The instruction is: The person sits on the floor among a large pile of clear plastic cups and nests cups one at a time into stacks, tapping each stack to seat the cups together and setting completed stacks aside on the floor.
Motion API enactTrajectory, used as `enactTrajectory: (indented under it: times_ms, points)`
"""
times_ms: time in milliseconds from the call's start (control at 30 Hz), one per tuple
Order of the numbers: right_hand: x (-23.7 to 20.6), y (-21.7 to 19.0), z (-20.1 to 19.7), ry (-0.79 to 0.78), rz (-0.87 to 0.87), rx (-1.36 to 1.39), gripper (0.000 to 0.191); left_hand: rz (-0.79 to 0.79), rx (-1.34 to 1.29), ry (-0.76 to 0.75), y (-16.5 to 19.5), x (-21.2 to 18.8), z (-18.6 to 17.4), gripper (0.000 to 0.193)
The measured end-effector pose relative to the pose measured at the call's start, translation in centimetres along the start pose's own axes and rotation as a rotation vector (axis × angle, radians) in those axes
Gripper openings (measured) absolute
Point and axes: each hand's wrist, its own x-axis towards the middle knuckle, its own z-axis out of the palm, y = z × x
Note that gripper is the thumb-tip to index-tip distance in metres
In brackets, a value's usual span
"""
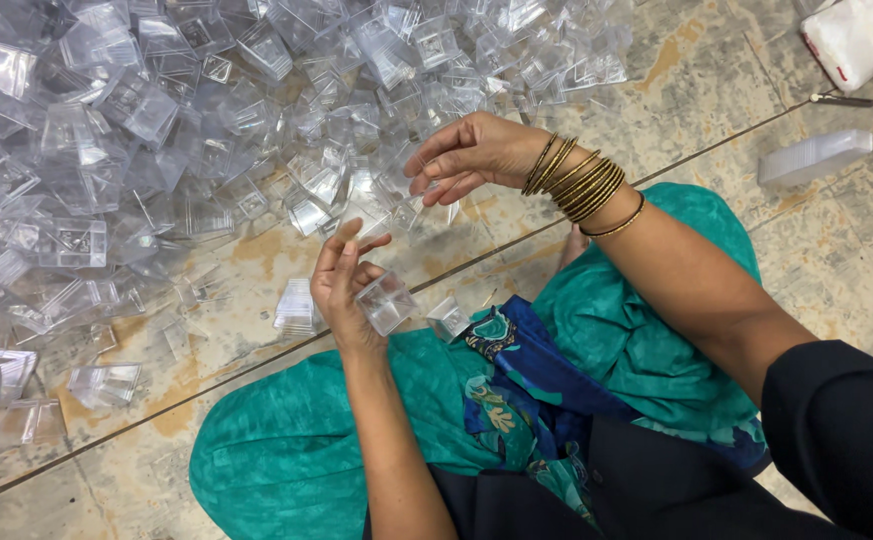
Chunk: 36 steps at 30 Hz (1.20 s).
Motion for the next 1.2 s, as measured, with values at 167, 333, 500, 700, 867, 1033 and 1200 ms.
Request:
enactTrajectory:
  times_ms: [167,333,500,700,867,1033,1200]
  points:
    - [-0.1,0.1,-0.1,0.013,0.009,-0.009,0.053,-0.043,0.022,0.015,0.0,0.0,0.1,0.040]
    - [0.1,0.4,-0.1,0.025,0.050,-0.026,0.051,-0.061,0.024,-0.001,-0.4,0.1,-0.1,0.039]
    - [0.6,1.4,0.5,0.033,0.052,-0.208,0.048,-0.033,0.027,-0.037,-1.0,0.0,-0.1,0.034]
    - [1.3,2.2,2.3,-0.062,-0.090,-0.328,0.054,-0.153,0.200,-0.066,-0.6,-0.2,0.5,0.037]
    - [0.5,2.3,2.6,-0.103,-0.272,-0.751,0.072,-0.144,0.377,-0.092,0.3,-0.5,0.7,0.040]
    - [0.0,5.6,4.5,-0.113,-0.303,-0.903,0.055,-0.070,0.411,-0.205,1.7,-1.2,-1.1,0.050]
    - [-3.4,10.6,7.7,-0.123,-0.185,-0.596,0.057,0.108,-0.162,0.195,5.5,-1.6,-5.7,0.072]
